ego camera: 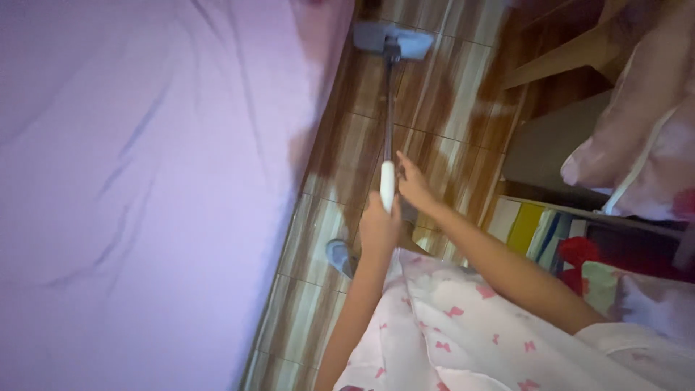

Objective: Mopping the wooden floor in a bedroom area.

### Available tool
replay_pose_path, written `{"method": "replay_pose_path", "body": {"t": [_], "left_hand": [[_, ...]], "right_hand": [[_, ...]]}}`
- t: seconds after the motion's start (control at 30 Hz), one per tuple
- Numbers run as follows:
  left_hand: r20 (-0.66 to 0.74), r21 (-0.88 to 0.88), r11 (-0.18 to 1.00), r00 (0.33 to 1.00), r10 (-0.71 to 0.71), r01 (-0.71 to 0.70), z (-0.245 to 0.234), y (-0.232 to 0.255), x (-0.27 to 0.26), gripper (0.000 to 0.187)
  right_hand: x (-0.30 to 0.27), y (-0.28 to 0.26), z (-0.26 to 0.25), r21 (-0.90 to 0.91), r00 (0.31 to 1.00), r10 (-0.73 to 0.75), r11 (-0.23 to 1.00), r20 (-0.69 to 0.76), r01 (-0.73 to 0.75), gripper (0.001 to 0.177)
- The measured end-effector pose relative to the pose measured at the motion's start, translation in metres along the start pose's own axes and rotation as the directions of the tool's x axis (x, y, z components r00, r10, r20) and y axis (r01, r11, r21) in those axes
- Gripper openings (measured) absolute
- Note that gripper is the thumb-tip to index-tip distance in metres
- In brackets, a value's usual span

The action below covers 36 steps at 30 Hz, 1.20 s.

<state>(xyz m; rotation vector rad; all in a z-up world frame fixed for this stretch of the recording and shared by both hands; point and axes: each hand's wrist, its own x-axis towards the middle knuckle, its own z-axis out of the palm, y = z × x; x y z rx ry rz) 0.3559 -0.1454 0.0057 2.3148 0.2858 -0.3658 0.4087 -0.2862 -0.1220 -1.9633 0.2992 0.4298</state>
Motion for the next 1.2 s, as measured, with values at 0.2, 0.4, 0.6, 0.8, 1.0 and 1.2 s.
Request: {"method": "replay_pose_path", "body": {"t": [0.2, 0.4, 0.6, 0.8, 1.0, 1.2], "left_hand": [[-0.011, 0.133, 0.99, 0.999, -0.048, 0.049, -0.015, 0.01, -0.003, 0.042], [-0.023, 0.059, 0.971, 0.973, -0.232, 0.233, -0.074, -0.021, -0.125, 0.073], [-0.05, 0.04, 0.922, 0.923, -0.382, 0.384, -0.082, -0.042, -0.209, 0.075], [-0.11, -0.205, 0.97, 0.981, -0.158, 0.133, -0.032, -0.044, -0.144, 0.061], [-0.135, -0.31, 0.948, 0.983, -0.123, 0.076, 0.019, -0.035, -0.041, 0.062], [-0.081, -0.266, 0.945, 0.973, -0.218, 0.19, 0.029, -0.061, 0.031, 0.062]], "right_hand": [[0.007, -0.034, -0.008, 0.002, 0.967, -0.153, 0.988, 0.202, 0.156, 0.083], [-0.059, -0.028, 0.051, -0.263, 0.837, 0.008, 0.951, 0.548, 0.163, 0.03], [-0.129, -0.008, 0.088, -0.208, 0.689, -0.228, 0.848, 0.688, 0.488, 0.051], [-0.07, -0.024, 0.059, 0.259, 0.803, 0.147, 0.899, 0.578, -0.352, 0.052], [0.019, 0.0, 0.03, -0.269, 0.89, -0.186, 0.91, 0.417, 0.316, 0.057], [-0.017, -0.066, 0.001, -0.405, 0.931, -0.055, 0.89, 0.36, 0.21, 0.08]]}}
